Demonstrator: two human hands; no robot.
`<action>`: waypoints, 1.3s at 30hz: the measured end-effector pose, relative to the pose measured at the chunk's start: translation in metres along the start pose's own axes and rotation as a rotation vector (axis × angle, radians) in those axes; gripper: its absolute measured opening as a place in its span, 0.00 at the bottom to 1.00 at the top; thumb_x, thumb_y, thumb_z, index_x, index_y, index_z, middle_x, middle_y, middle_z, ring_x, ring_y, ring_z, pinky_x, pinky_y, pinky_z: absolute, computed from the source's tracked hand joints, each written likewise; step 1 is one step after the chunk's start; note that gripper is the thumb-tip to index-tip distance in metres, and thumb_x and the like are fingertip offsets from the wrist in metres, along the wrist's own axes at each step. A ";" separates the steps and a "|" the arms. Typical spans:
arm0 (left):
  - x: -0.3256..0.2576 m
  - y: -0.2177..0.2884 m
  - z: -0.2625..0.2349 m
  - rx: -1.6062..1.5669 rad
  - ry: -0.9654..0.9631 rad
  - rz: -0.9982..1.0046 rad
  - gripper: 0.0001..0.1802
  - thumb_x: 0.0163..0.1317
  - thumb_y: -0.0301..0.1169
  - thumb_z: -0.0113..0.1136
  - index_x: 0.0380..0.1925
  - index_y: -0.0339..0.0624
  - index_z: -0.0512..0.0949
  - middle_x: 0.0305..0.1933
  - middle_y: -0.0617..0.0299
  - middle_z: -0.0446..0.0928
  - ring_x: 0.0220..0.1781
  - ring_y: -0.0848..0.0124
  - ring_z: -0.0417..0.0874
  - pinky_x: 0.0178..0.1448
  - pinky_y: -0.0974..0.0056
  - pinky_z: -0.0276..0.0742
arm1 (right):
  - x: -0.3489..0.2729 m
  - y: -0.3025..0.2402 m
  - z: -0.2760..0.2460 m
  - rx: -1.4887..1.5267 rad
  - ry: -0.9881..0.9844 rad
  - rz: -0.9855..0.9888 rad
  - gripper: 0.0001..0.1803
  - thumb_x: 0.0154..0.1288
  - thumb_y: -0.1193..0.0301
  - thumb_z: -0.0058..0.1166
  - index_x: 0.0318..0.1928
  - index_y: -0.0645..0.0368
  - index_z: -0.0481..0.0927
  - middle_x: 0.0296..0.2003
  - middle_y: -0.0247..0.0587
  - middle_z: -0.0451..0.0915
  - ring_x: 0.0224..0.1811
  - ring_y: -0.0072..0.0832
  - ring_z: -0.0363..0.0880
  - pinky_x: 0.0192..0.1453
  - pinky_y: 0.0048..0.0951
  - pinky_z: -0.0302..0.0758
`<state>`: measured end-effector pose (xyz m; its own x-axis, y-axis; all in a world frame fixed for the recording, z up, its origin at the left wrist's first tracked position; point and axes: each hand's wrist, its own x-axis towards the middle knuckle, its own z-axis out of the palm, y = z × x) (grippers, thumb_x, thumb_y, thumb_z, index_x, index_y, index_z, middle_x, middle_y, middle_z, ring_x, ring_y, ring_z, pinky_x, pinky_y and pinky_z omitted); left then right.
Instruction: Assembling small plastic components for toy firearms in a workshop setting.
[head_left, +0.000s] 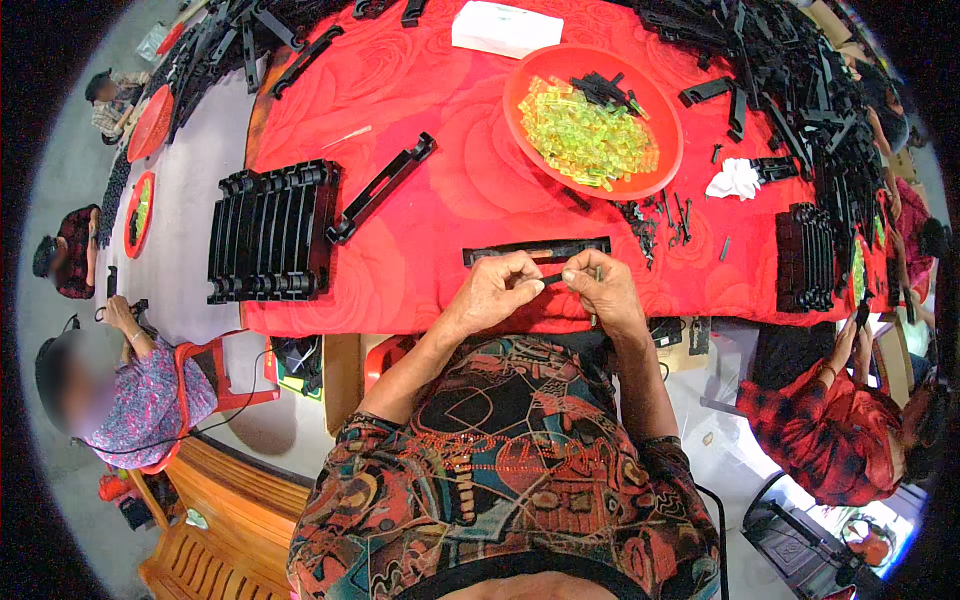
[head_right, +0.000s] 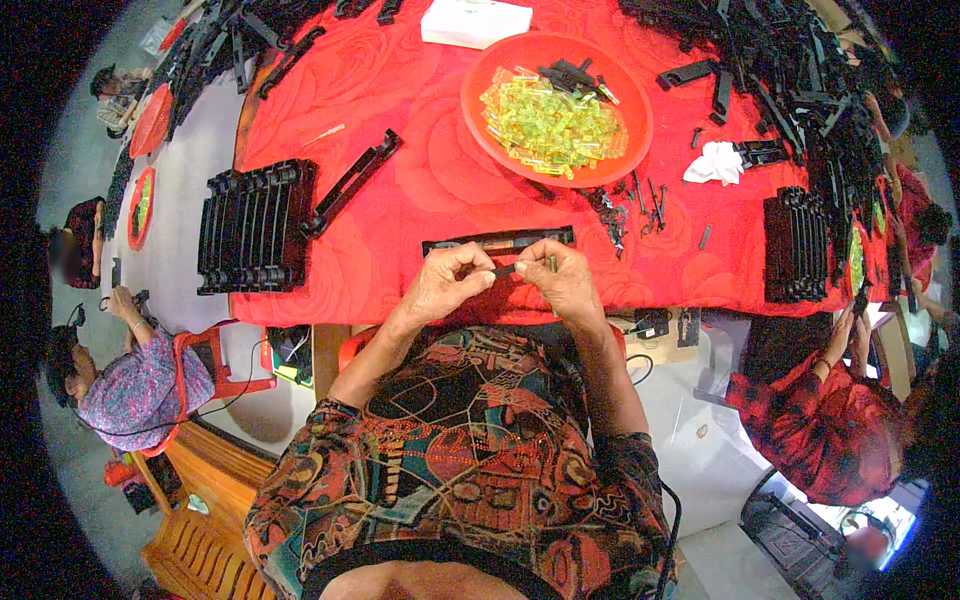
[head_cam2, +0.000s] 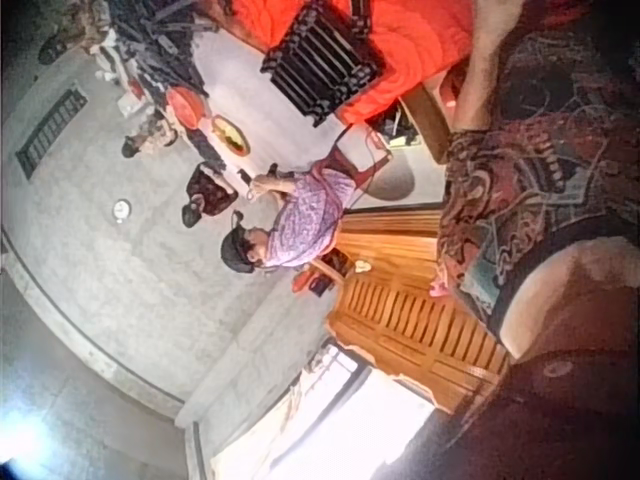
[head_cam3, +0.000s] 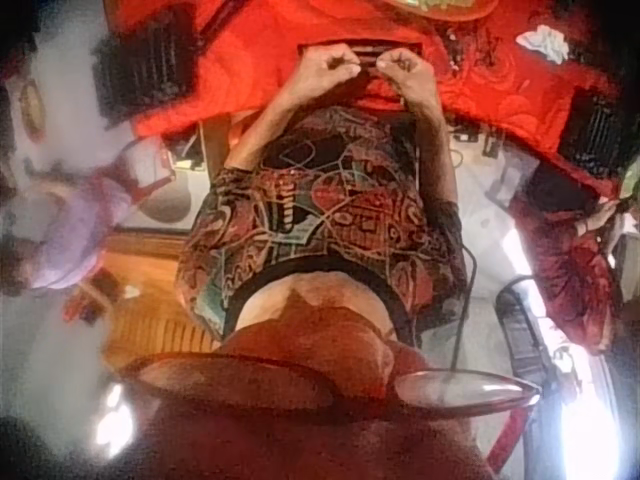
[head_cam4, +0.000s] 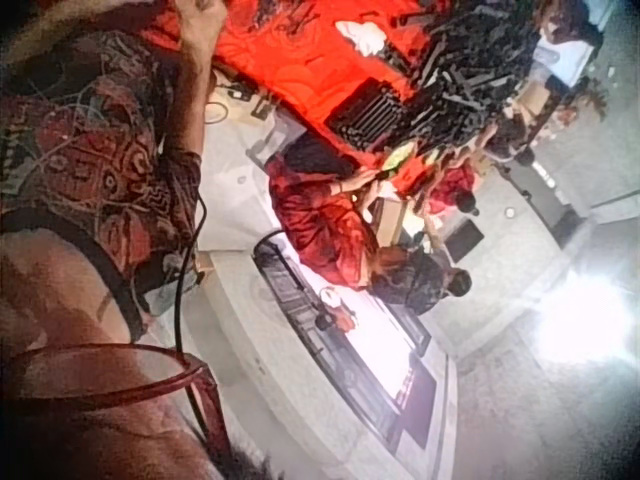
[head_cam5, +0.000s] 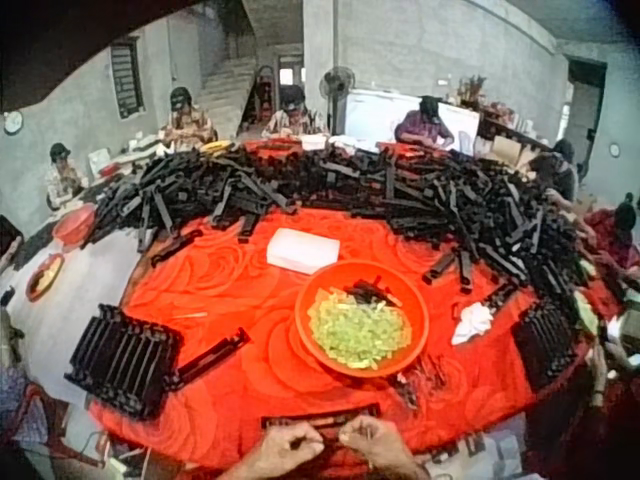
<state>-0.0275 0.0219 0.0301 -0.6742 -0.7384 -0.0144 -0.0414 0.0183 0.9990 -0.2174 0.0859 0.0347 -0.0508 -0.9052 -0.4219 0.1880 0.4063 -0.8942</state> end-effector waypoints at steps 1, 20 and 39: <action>-0.001 0.001 -0.001 0.021 0.001 -0.010 0.06 0.55 0.25 0.58 0.23 0.36 0.72 0.21 0.73 0.65 0.25 0.83 0.64 0.28 0.73 0.63 | -0.001 0.001 0.002 0.000 -0.003 0.003 0.06 0.57 0.73 0.58 0.31 0.61 0.76 0.23 0.27 0.74 0.23 0.12 0.66 0.25 0.15 0.63; -0.011 -0.011 0.000 0.082 -0.013 -0.099 0.04 0.58 0.25 0.57 0.31 0.35 0.75 0.25 0.69 0.72 0.28 0.81 0.69 0.33 0.72 0.68 | -0.008 0.013 0.007 0.005 0.066 -0.029 0.07 0.57 0.71 0.60 0.31 0.61 0.76 0.23 0.25 0.73 0.25 0.12 0.66 0.29 0.15 0.62; -0.008 -0.019 -0.022 0.863 0.359 0.320 0.18 0.44 0.24 0.64 0.38 0.36 0.74 0.39 0.55 0.74 0.43 0.57 0.73 0.46 0.57 0.66 | 0.033 -0.001 0.012 -0.387 0.270 -0.179 0.05 0.53 0.75 0.60 0.25 0.64 0.79 0.15 0.26 0.71 0.18 0.11 0.63 0.21 0.19 0.60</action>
<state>-0.0052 0.0122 0.0126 -0.4892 -0.7710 0.4077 -0.5159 0.6327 0.5775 -0.2074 0.0543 0.0236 -0.3109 -0.9211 -0.2343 -0.2222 0.3101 -0.9244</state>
